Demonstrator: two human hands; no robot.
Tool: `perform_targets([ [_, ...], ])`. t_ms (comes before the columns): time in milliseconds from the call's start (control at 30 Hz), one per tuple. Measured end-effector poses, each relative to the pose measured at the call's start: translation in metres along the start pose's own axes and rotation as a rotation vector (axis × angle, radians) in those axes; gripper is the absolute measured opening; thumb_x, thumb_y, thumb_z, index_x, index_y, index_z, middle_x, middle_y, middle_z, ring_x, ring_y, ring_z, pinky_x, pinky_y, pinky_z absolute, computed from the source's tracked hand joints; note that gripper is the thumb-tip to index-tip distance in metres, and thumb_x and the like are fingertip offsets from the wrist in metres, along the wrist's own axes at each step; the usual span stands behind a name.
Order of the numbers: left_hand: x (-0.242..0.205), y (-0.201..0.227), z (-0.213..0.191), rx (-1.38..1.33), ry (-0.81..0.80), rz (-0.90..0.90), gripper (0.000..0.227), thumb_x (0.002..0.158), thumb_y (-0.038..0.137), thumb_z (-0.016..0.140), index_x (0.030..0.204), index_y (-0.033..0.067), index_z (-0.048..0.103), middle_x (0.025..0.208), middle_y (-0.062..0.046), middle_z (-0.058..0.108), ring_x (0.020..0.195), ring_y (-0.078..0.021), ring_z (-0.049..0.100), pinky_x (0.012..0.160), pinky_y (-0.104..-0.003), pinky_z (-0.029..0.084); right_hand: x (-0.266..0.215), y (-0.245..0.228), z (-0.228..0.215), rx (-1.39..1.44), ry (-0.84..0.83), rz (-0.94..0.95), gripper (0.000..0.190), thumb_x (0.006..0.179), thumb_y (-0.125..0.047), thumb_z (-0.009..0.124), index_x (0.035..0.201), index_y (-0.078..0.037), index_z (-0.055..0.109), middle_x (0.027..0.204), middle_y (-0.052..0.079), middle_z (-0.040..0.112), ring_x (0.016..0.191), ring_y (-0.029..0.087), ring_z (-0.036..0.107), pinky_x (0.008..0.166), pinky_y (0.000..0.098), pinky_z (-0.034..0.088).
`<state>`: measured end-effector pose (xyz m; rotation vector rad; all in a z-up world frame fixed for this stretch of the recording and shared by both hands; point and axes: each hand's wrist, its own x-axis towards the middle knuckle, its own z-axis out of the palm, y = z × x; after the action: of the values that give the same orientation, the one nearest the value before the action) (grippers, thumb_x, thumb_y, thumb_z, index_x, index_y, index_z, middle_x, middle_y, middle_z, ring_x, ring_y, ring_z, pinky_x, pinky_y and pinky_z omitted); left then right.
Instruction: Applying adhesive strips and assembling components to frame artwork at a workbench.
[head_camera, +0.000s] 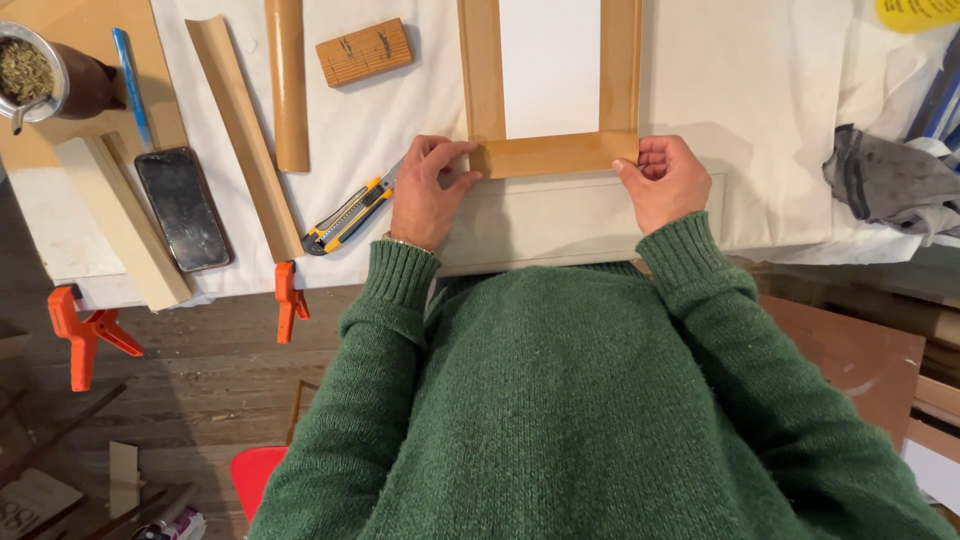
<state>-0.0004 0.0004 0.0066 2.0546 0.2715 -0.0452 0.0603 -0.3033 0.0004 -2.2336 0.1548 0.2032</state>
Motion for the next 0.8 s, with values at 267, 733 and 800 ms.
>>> perform_targets([
  [267, 0.001, 0.002, -0.001, 0.006, -0.009, -0.005, 0.038, 0.082, 0.009, 0.084, 0.117, 0.012, 0.073, 0.111, -0.006, 0.061, 0.088, -0.0209, 0.063, 0.08, -0.032, 0.058, -0.002, -0.002, 0.001, -0.015, 0.019, -0.013, 0.025, 0.087, -0.009, 0.086, 0.104, -0.001, 0.069, 0.087, 0.001, 0.074, 0.074, 0.007, 0.066, 0.07, 0.024, 0.058],
  [733, 0.002, -0.003, -0.002, -0.002, -0.017, 0.012, 0.038, 0.081, 0.008, 0.084, 0.117, 0.0123, 0.073, 0.11, -0.007, 0.061, 0.087, -0.021, 0.064, 0.08, -0.032, 0.058, -0.01, -0.023, 0.0, -0.07, 0.071, 0.048, 0.036, 0.086, -0.009, 0.088, 0.112, -0.001, 0.065, 0.093, 0.007, 0.07, 0.076, 0.01, 0.062, 0.071, 0.0271, 0.057],
  [800, 0.001, -0.004, -0.002, 0.009, -0.011, 0.036, 0.038, 0.081, 0.008, 0.085, 0.116, 0.012, 0.072, 0.11, -0.008, 0.061, 0.086, -0.0219, 0.063, 0.079, -0.033, 0.057, -0.013, -0.031, -0.003, -0.221, 0.113, 0.104, 0.047, 0.087, -0.012, 0.089, 0.123, -0.001, 0.06, 0.11, 0.015, 0.065, 0.089, 0.02, 0.06, 0.082, 0.0334, 0.055],
])
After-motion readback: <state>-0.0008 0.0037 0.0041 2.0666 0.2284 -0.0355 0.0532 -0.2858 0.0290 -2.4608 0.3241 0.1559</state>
